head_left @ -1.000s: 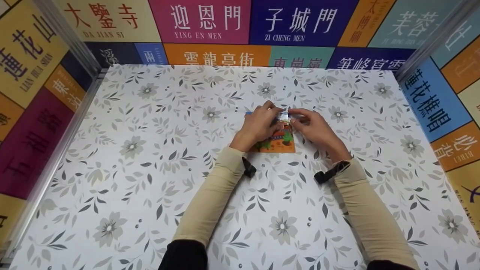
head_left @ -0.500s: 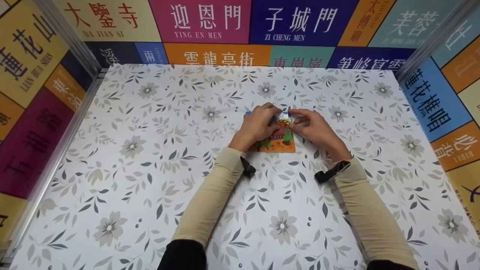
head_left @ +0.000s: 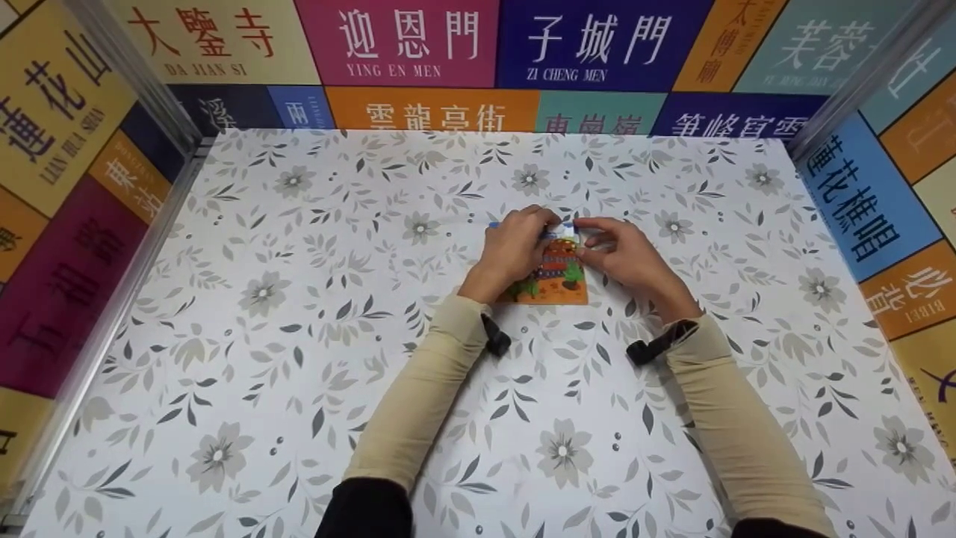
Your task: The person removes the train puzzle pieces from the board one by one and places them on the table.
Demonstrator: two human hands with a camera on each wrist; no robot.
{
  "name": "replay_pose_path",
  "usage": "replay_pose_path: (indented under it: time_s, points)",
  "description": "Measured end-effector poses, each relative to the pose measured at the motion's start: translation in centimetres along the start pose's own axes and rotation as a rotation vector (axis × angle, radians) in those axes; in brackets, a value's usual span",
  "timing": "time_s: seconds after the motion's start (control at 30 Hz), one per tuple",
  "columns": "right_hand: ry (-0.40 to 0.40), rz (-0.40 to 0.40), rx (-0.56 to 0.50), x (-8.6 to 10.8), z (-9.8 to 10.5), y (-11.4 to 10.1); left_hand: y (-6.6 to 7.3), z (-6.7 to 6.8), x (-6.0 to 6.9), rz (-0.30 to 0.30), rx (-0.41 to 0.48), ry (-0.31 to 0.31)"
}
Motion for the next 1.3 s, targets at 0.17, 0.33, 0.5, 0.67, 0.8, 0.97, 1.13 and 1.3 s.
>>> replay_pose_path:
  time_s: [0.17,0.33,0.5,0.67,0.8,0.97,1.13,1.3]
  points:
    - [0.000,-0.009,-0.006,0.03,0.00,0.09,-0.11,-0.01,0.06,-0.010,0.038,0.020]
    - [-0.003,-0.019,-0.011,0.13,0.09,0.05,-0.31,-0.02,0.12,-0.021,0.082,0.036]
    - [-0.004,-0.027,-0.017,0.17,0.06,-0.02,-0.73,-0.07,-0.01,-0.013,0.149,0.051]
    - [0.004,-0.023,-0.015,0.08,-0.07,0.07,-0.90,-0.20,-0.05,-0.034,0.149,0.022]
    - [-0.004,-0.013,-0.014,0.13,-0.08,0.08,-0.93,-0.39,-0.01,-0.055,0.114,-0.005]
    - [-0.008,-0.011,-0.006,0.20,0.06,-0.05,-0.91,-0.45,-0.08,-0.041,0.063,-0.036]
    - [-0.005,-0.009,-0.009,0.19,0.10,-0.08,-0.66,-0.53,-0.14,-0.028,0.017,-0.055]
    - [0.000,-0.005,-0.012,0.19,0.10,-0.06,-0.14,-0.75,0.03,-0.040,-0.090,-0.074]
Point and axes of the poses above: each hand's wrist, its own x-axis away from the middle knuckle, its own z-axis out of the back of the hand, y = z × x, the point moved 4 cm from there along -x, towards the middle knuckle, and after that the axes turned 5 degrees about y, right-handed, at the moved point
